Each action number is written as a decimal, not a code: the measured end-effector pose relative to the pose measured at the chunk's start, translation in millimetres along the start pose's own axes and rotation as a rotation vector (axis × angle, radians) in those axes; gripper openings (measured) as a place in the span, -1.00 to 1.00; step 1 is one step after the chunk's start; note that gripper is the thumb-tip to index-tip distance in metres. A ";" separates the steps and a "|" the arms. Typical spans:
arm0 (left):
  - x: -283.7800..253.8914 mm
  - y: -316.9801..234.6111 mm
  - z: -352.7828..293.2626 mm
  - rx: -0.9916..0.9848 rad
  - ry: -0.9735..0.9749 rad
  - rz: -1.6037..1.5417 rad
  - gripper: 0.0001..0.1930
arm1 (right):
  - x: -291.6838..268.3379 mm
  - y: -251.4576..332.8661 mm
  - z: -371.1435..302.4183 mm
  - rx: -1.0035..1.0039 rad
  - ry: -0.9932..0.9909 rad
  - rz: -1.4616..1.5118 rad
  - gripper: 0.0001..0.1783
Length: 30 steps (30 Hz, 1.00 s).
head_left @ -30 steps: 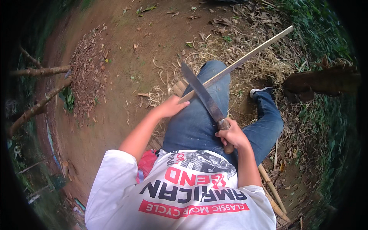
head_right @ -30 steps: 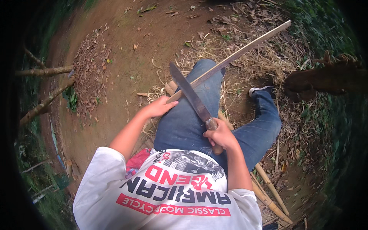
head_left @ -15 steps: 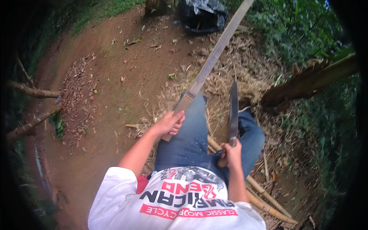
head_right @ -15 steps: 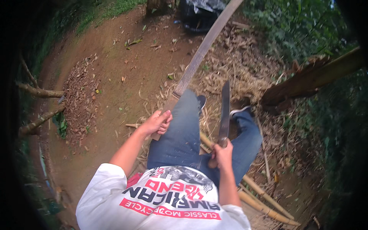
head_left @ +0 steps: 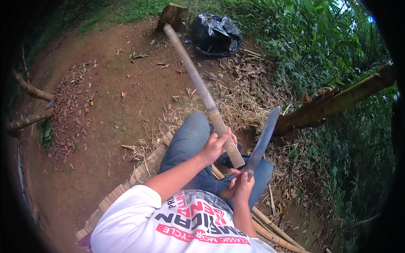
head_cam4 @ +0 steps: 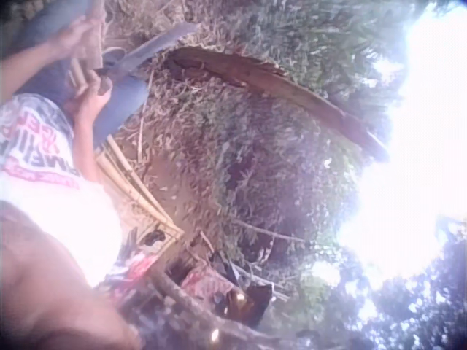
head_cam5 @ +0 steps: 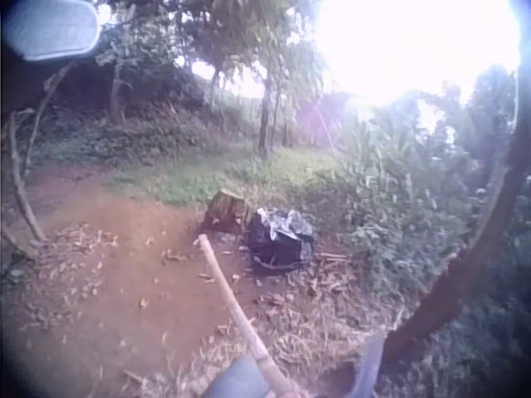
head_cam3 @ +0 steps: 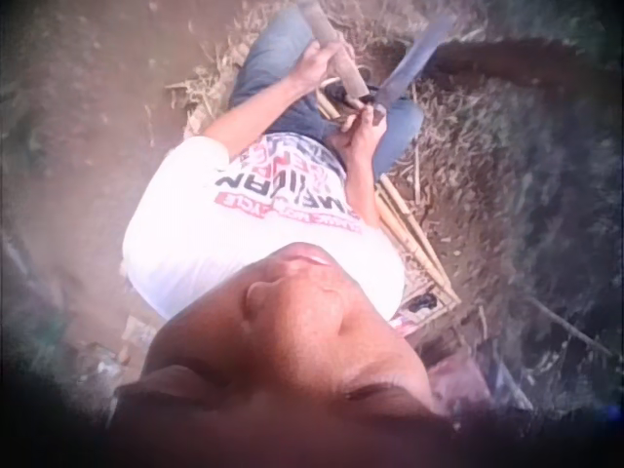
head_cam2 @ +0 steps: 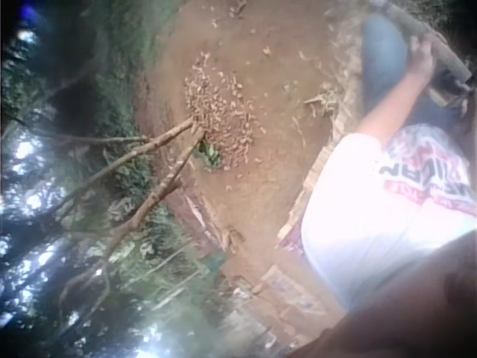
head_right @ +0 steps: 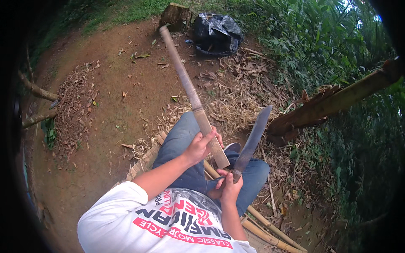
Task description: The person uses a machete to shave and refine the edges of bamboo strips while seated.
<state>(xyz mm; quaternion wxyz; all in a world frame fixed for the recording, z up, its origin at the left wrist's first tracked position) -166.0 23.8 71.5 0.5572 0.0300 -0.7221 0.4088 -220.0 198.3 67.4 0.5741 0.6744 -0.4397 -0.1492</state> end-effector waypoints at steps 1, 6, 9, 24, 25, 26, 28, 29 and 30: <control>-5.9 6.0 -5.5 0.033 -0.022 -0.031 -0.82 | 1.5 6.3 0.5 -0.010 -0.024 0.007 -0.62; -42.4 35.3 -34.7 0.043 -0.267 0.008 -0.79 | 7.0 4.9 14.7 0.042 -0.114 -0.080 -0.71; -52.0 41.9 -47.5 0.001 -0.311 0.117 -0.76 | 6.0 -4.7 18.1 0.107 -0.134 0.002 -0.71; -76.3 -122.5 -64.7 0.175 -0.147 1.860 -0.54 | -56.9 -1.7 47.7 0.188 -0.226 -0.067 -0.67; -91.8 -137.1 -58.9 0.030 -0.209 2.039 -0.46 | -58.3 -2.0 52.4 0.200 -0.227 -0.057 -0.67; -105.5 -146.9 -58.8 -0.066 -0.189 2.103 -0.44 | -58.3 -3.1 56.7 0.203 -0.216 -0.031 -0.67; -138.7 -155.1 -58.8 -0.255 -0.130 2.218 -0.40 | -62.0 -6.1 61.2 0.200 -0.208 0.018 -0.68; -150.1 -157.8 -59.6 -0.303 -0.098 2.214 -0.42 | -63.5 -7.0 63.1 0.192 -0.201 -0.015 -0.69; -161.0 -157.1 -58.9 -0.351 -0.059 2.206 -0.43 | -64.5 -7.8 63.3 0.191 -0.209 -0.018 -0.69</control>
Point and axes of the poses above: each hand's wrist, its own z-axis towards the middle knuckle, its own x-axis out of the palm, y = z × x, the point moved 6 cm from there along z, towards the middle knuckle, and after that the axes turned 5 degrees about -z, right-handed, at the moved point
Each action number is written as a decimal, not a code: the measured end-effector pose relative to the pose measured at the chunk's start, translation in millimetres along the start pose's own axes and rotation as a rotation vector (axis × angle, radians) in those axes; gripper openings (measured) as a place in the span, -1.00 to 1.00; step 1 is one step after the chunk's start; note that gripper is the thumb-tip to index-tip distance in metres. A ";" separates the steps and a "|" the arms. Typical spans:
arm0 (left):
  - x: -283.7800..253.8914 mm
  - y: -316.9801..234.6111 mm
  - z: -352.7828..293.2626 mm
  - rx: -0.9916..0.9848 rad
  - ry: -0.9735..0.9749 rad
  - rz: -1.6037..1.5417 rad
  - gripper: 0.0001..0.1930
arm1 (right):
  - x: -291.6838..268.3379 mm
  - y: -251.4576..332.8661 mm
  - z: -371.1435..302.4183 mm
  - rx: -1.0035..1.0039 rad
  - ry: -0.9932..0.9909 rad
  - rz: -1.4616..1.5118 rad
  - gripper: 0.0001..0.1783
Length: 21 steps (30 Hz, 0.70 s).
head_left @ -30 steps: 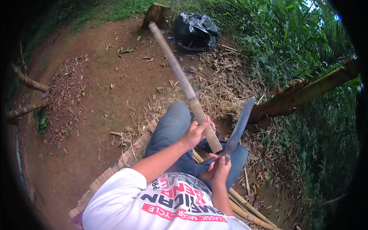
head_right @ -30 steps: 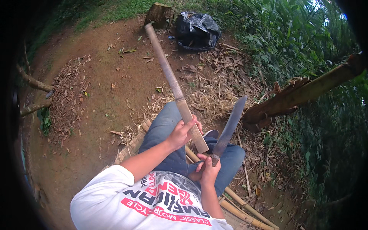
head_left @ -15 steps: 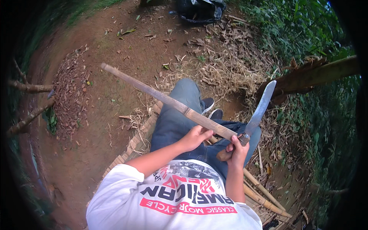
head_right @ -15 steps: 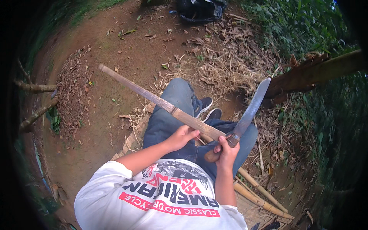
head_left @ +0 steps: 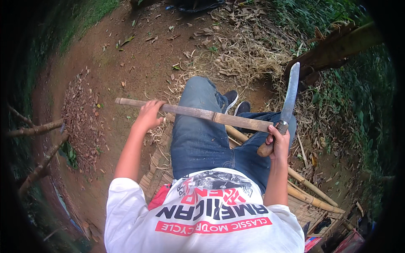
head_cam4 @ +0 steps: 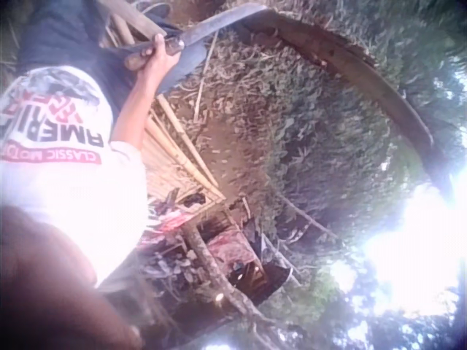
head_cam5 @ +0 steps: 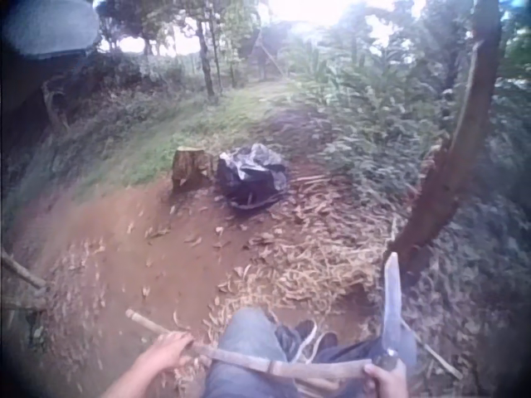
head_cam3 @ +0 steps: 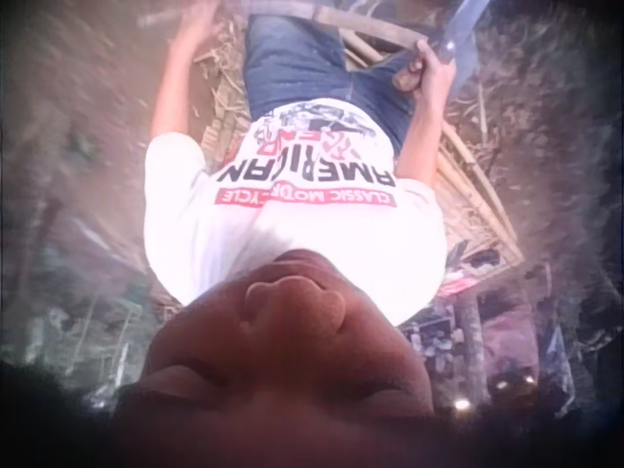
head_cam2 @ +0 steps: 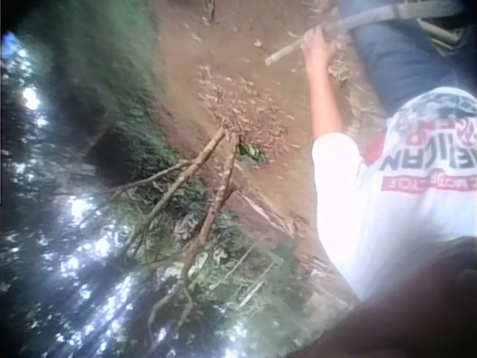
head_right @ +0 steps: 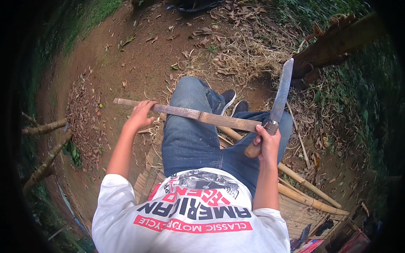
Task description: The person uses a machete to shave and refine the edges of bamboo strips while seated.
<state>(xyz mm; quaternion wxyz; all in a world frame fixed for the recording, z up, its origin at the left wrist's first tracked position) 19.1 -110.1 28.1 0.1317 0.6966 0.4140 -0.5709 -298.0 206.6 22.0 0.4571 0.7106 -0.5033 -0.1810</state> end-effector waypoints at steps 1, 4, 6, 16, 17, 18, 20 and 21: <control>4.7 7.7 3.3 0.010 0.049 0.002 -0.44 | -0.6 -0.1 0.5 -0.001 -0.008 -0.002 -0.69; 5.4 15.5 12.8 0.061 0.043 0.062 -0.58 | -6.6 1.8 4.0 -0.021 -0.038 -0.019 -0.70; -5.3 -2.8 13.1 0.090 0.071 0.022 -0.67 | -15.2 5.3 8.3 -0.038 -0.071 -0.026 -0.71; 7.8 -34.9 -29.7 0.342 0.202 -0.109 -0.72 | -41.2 2.1 32.1 -0.020 -0.124 0.048 -0.71; 9.7 -35.4 -33.2 0.291 0.259 -0.152 -0.75 | -40.6 1.1 33.1 -0.016 -0.120 0.048 -0.71; 8.8 -35.5 -37.4 0.237 0.274 -0.161 -0.74 | -38.8 0.0 33.8 -0.011 -0.117 0.047 -0.71; 8.5 -33.6 -46.4 0.124 0.299 -0.179 -0.74 | -37.8 -1.6 37.1 -0.007 -0.114 0.048 -0.71; 8.3 -33.2 -48.8 0.111 0.282 -0.202 -0.74 | -37.9 -2.9 39.5 -0.009 -0.115 0.050 -0.71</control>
Point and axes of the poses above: each hand's wrist, its own z-axis towards the middle knuckle, its own x-axis out of the palm, y = z × x, the point moved 6 cm from there along z, towards the middle knuckle, and after that the axes turned 5 degrees about -z, right-handed, at the moved point
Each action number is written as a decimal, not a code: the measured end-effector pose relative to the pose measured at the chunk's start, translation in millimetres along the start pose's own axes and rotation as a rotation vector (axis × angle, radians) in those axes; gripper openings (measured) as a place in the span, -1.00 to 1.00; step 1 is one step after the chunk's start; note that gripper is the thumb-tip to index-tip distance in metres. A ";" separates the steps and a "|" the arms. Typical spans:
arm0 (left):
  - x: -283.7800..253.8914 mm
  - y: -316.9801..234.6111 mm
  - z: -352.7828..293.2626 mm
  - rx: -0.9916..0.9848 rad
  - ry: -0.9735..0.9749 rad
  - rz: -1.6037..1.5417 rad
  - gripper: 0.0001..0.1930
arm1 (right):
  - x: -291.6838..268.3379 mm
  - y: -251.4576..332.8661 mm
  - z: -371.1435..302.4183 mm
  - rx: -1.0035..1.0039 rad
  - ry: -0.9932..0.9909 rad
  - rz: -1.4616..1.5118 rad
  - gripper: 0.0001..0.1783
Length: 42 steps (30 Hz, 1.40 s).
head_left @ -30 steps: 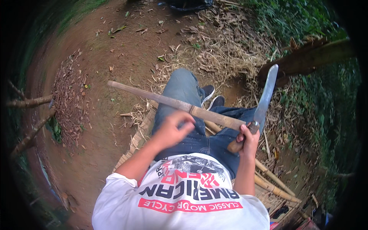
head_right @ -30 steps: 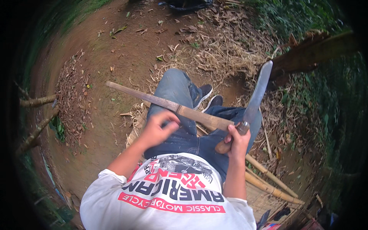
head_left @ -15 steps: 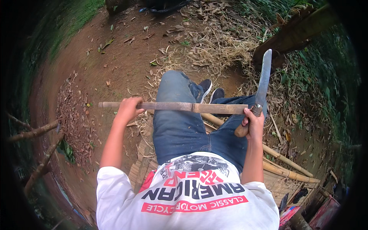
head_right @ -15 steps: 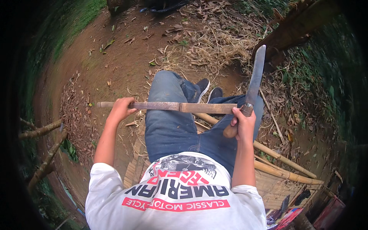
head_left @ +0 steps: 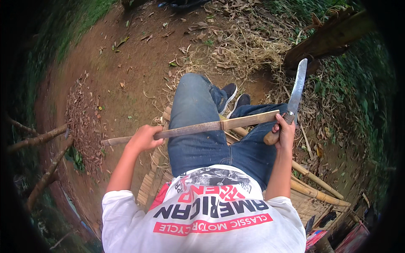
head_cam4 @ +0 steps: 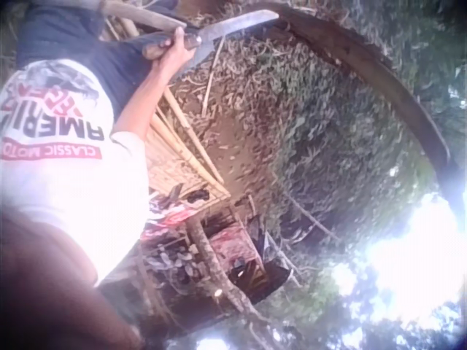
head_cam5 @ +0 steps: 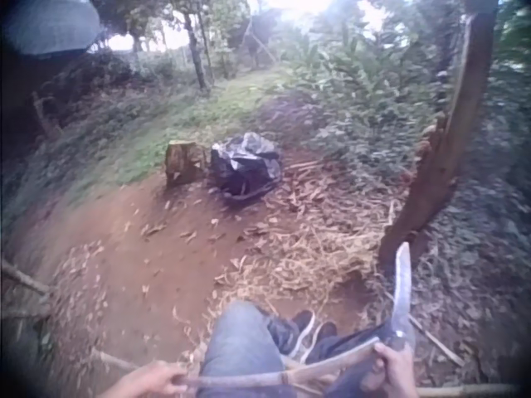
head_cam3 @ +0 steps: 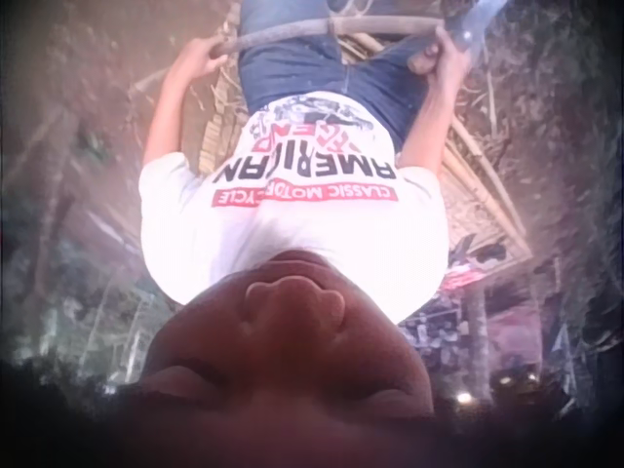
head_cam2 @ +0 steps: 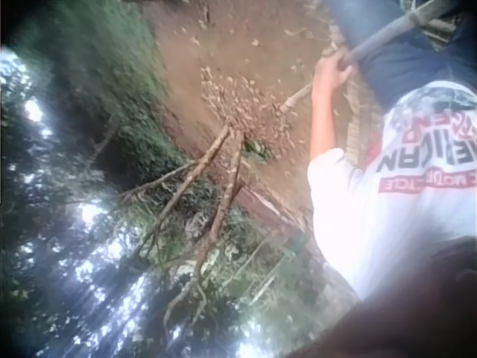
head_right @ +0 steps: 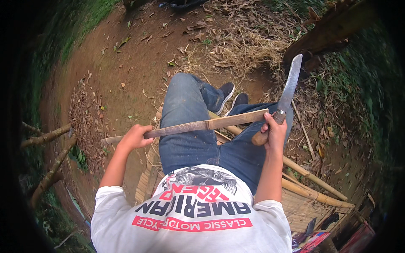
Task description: The person uses a machete to shave and refine the edges of bamboo strips while seated.
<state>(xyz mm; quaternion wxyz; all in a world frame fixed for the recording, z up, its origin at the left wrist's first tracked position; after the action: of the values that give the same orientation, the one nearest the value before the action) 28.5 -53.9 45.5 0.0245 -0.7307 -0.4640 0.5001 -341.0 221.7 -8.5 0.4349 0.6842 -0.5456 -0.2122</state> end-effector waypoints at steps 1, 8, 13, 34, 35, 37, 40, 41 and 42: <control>0.1 0.5 -1.9 -0.007 -0.019 -0.023 -0.74 | -0.4 -1.4 1.9 -0.001 -0.001 0.002 -0.71; 1.2 9.4 -3.0 0.053 -0.113 -0.029 -0.72 | -16.3 3.2 17.6 -0.028 -0.036 0.042 -0.72; -1.1 25.2 -2.9 0.050 -0.145 -0.014 -0.69 | -30.0 16.8 23.7 -0.059 -0.078 0.040 -0.73; 38.5 46.6 -19.2 -0.128 -0.048 -0.193 -0.44 | -1.7 14.1 1.3 -0.328 -0.067 -0.427 -0.78; 44.8 42.2 -17.6 -0.180 0.001 -0.275 -0.45 | 11.1 9.8 -7.8 -0.324 -0.003 -0.457 -0.80; 50.9 23.5 -13.2 -0.205 0.056 -0.385 -0.49 | 33.7 -3.6 -23.4 -0.271 0.119 -0.496 -0.82; 55.6 -10.0 -7.6 -0.138 0.052 -0.477 -0.54 | 62.5 -26.9 -42.4 -0.326 0.234 -0.653 -0.79; 57.1 -15.0 -6.8 -0.160 0.050 -0.467 -0.53 | 70.5 -35.5 -45.2 -0.376 0.277 -0.836 -0.76; 57.8 -19.6 -6.2 -0.182 0.047 -0.458 -0.52 | 90.5 -30.2 -59.2 -0.443 0.340 -0.874 -0.74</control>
<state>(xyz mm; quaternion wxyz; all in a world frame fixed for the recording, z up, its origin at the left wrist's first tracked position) 24.4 0.5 17.5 0.0821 -0.6172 -0.6598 0.4207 -250.3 159.7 14.6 0.5225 0.7646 -0.0726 -0.3702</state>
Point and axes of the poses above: each hand's wrist, its own z-axis towards the middle knuckle, its own x-axis out of the palm, y = z × x, the point moved 6 cm from there along z, towards the middle knuckle, and after that the axes turned 5 degrees about -z, right-handed, at the moved point
